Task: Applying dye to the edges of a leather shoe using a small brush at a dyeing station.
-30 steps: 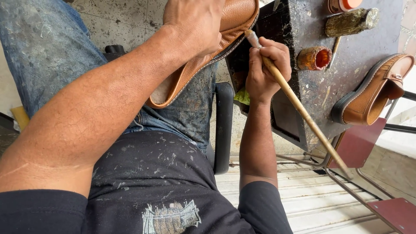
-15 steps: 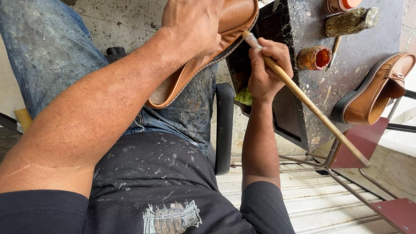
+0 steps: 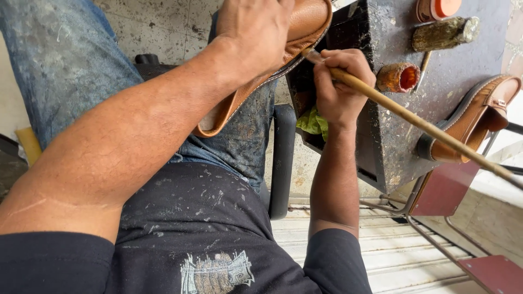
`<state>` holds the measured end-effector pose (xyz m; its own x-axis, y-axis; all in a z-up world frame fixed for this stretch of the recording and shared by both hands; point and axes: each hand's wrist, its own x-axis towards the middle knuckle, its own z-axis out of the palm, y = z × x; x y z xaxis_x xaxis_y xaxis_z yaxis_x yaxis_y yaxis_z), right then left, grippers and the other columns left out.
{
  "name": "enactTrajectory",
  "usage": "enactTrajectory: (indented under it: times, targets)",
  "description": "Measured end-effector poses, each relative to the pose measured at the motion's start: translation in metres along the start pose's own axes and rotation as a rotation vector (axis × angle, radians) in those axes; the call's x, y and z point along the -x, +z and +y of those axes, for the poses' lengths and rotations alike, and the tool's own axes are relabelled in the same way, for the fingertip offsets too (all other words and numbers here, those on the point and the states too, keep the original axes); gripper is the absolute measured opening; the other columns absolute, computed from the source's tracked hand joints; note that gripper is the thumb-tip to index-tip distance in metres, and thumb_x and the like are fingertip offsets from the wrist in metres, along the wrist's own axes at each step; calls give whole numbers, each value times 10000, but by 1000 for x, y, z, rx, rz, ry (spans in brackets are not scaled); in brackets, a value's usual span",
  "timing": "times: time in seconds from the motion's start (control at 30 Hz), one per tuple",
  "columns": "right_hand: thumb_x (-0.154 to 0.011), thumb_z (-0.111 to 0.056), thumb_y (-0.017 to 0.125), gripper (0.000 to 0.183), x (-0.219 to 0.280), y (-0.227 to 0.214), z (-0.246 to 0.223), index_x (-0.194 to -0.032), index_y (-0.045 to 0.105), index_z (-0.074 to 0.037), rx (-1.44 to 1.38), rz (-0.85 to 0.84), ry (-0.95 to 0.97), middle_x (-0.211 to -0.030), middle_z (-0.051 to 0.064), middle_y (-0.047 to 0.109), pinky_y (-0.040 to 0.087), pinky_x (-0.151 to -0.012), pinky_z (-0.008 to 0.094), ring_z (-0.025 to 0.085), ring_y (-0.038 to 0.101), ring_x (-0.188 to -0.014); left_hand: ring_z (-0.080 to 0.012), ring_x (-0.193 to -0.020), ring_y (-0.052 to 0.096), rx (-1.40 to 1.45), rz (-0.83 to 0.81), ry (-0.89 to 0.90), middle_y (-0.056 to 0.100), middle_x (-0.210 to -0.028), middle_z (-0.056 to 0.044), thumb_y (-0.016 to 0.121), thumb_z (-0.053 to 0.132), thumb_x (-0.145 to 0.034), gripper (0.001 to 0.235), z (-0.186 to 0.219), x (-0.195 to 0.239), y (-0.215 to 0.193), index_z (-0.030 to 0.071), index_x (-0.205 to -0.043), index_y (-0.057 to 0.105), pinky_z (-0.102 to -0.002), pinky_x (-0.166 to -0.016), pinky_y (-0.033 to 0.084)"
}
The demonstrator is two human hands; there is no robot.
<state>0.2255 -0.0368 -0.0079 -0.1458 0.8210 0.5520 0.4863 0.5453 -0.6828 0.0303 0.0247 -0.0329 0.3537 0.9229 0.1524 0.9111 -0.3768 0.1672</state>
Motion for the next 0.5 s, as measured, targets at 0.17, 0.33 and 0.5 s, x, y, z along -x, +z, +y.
enactTrajectory:
  times: [0.17,0.33,0.5]
  targets:
    - [-895,75,763,166,-12,5,3,-879,643,-38,243,-59,-178,-876,133,725,607,-706,377,264,717,-836,-171,-889,632,-239,47,-23,703,-983,18,583,275,-871,383,8,0,8,185,-1244,585,-359,-704,425]
    - [-940,93,707,138,-5,3,11,-909,655,-32,176,-217,-204,-889,147,724,639,-663,334,250,756,-805,-180,-851,638,-238,-101,-26,695,-967,-14,622,440,-867,635,13,0,-5,119,-1403,503,-347,-658,438]
    - [-917,75,767,162,-10,2,13,-906,657,-44,262,-164,-214,-839,109,688,573,-619,318,219,671,-761,-188,-834,606,-288,-83,-43,677,-941,-18,601,385,-904,612,16,1,-4,102,-1431,476,-362,-678,408]
